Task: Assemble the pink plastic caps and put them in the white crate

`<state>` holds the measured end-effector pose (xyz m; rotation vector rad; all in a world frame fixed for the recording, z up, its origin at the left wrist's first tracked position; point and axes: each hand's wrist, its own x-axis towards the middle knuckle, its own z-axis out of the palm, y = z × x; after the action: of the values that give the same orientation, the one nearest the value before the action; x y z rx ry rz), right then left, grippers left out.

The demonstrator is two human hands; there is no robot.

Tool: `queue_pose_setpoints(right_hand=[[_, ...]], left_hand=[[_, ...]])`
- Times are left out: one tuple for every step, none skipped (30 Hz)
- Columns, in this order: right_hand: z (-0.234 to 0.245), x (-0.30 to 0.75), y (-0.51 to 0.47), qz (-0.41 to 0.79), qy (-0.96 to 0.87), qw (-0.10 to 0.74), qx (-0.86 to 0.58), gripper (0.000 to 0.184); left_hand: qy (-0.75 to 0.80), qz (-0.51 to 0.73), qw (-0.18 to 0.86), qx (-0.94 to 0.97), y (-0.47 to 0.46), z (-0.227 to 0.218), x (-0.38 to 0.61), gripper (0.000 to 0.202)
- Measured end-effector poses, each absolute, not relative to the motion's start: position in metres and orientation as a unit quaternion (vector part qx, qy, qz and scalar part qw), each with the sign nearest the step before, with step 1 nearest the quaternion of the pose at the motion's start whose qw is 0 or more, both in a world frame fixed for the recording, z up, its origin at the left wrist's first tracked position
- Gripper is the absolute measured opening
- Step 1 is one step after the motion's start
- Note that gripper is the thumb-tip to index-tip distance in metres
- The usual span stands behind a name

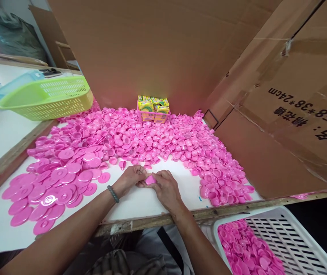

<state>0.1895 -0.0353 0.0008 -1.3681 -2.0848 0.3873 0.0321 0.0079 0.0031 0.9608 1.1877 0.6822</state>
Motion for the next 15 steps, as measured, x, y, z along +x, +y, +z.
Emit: queue_pose_setpoints(right_hand=[[0.002, 0.189, -0.036, 0.148, -0.790, 0.301, -0.513, 0.024], [0.002, 0.189, -0.036, 0.148, -0.792, 0.299, -0.511, 0.023], [0.003, 0.188, -0.036, 0.145, -0.794, 0.297, -0.510, 0.022], [0.003, 0.188, -0.036, 0.140, -0.797, 0.293, -0.509, 0.020], [0.004, 0.187, -0.036, 0.135, -0.800, 0.287, -0.509, 0.018], [0.005, 0.186, -0.035, 0.130, -0.804, 0.279, -0.509, 0.016], [0.006, 0.186, -0.035, 0.125, -0.808, 0.270, -0.508, 0.014], [0.007, 0.185, -0.035, 0.122, -0.812, 0.261, -0.507, 0.014], [0.008, 0.184, -0.034, 0.120, -0.816, 0.254, -0.505, 0.014], [0.009, 0.184, -0.034, 0.121, -0.819, 0.248, -0.504, 0.014], [0.010, 0.184, -0.034, 0.123, -0.821, 0.244, -0.502, 0.015], [0.011, 0.184, -0.034, 0.126, -0.822, 0.241, -0.501, 0.015], [0.011, 0.184, -0.034, 0.131, -0.821, 0.241, -0.501, 0.016], [0.010, 0.184, -0.034, 0.137, -0.819, 0.244, -0.502, 0.016], [0.009, 0.185, -0.034, 0.143, -0.816, 0.248, -0.502, 0.016]], left_hand=[[0.530, 0.299, 0.667, 0.429, 0.008, 0.004, 0.032, 0.007], [0.533, 0.295, 0.666, 0.431, 0.007, 0.004, 0.032, 0.008], [0.536, 0.290, 0.665, 0.431, 0.007, 0.005, 0.033, 0.009], [0.539, 0.285, 0.665, 0.431, 0.007, 0.005, 0.033, 0.010], [0.543, 0.280, 0.664, 0.431, 0.006, 0.006, 0.033, 0.012], [0.548, 0.276, 0.661, 0.432, 0.006, 0.006, 0.034, 0.014], [0.556, 0.273, 0.655, 0.432, 0.006, 0.005, 0.035, 0.015], [0.563, 0.272, 0.648, 0.434, 0.007, 0.004, 0.036, 0.015], [0.569, 0.271, 0.641, 0.438, 0.007, 0.003, 0.036, 0.015], [0.574, 0.270, 0.635, 0.441, 0.007, 0.001, 0.037, 0.014], [0.578, 0.269, 0.629, 0.445, 0.008, -0.001, 0.037, 0.013], [0.579, 0.268, 0.626, 0.448, 0.008, -0.002, 0.037, 0.011], [0.579, 0.267, 0.625, 0.451, 0.008, -0.004, 0.038, 0.010], [0.578, 0.268, 0.623, 0.453, 0.008, -0.005, 0.037, 0.010], [0.578, 0.271, 0.620, 0.456, 0.008, -0.006, 0.037, 0.010]])
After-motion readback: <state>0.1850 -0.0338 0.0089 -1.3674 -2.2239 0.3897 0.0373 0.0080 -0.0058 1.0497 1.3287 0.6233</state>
